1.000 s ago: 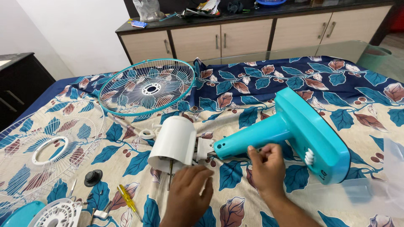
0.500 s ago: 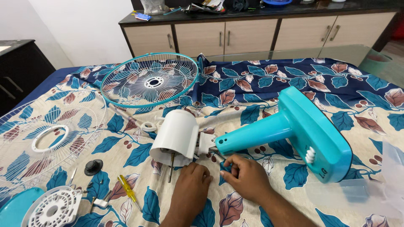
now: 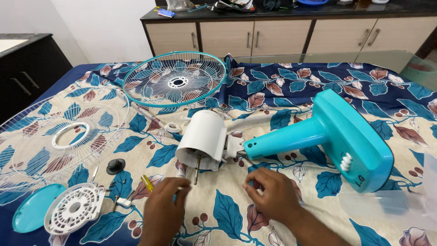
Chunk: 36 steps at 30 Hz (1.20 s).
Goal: The person disassembles a teal and white LG table fan using a yellow screwdriver. They remove screws from the motor housing and the back panel, then detach the rear motor cover and the back casing, placing the removed parts on the table.
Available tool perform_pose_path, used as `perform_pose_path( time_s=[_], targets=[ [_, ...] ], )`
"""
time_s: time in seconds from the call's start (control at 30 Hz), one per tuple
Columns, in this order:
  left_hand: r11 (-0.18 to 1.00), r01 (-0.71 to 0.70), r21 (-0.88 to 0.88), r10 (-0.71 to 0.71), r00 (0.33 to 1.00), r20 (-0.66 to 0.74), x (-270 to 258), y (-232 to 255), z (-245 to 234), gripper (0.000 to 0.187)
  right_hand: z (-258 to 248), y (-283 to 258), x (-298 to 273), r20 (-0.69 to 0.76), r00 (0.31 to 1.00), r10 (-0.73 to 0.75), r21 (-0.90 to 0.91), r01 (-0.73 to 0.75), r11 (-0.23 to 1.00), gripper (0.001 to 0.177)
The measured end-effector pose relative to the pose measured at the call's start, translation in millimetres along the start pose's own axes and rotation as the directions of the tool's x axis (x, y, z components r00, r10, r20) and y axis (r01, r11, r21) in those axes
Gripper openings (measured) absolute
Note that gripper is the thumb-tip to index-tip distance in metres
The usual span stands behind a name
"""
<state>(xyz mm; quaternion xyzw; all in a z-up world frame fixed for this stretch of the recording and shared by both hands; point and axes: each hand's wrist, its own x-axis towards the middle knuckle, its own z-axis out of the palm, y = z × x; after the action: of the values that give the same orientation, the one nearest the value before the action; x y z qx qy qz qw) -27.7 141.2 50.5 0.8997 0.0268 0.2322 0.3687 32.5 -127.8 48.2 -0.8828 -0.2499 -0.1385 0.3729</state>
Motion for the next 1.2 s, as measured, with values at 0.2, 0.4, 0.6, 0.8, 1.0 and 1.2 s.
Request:
perform_pose_path(
  time_s=[0.2, 0.4, 0.6, 0.8, 1.0, 1.2],
  targets=[
    [0.945, 0.198, 0.261, -0.126, 0.955, -0.268, -6.6, -63.4, -57.0, 0.015, 34.4, -33.9, -17.1, 0.280, 0.847, -0.451, 0.155, 0.424, 0.892, 0.023],
    [0.883, 0.039, 0.468, 0.126, 0.941, -0.315, -4.2, -91.1, -68.3, 0.014, 79.3, -50.2, -20.5, 0.354, 0.674, -0.648, 0.226, 0.611, 0.759, 0.022],
    [0.885, 0.153, 0.440, -0.030, 0.961, -0.274, -2.4, -96.4, -61.7, 0.018, 99.7, -80.9, -0.5, 0.348, 0.688, -0.636, 0.209, 0.605, 0.769, 0.033],
    [0.925, 0.090, 0.368, 0.049, 0.936, -0.350, -2.0, -98.3, -63.6, 0.025, 136.5, -118.1, 32.3, 0.350, 0.807, -0.476, 0.133, 0.460, 0.878, 0.056],
    [0.883, 0.135, 0.449, 0.079, 0.901, -0.426, -3.7, -101.9, -66.8, 0.030, 152.0, -117.7, 41.0, 0.305, 0.853, -0.424, 0.144, 0.399, 0.906, 0.049],
    [0.852, 0.176, 0.493, 0.067, 0.897, -0.437, -2.5, -106.7, -63.4, 0.034, 152.6, -113.0, 40.9, 0.242, 0.890, -0.387, 0.182, 0.350, 0.919, 0.037]
  ],
)
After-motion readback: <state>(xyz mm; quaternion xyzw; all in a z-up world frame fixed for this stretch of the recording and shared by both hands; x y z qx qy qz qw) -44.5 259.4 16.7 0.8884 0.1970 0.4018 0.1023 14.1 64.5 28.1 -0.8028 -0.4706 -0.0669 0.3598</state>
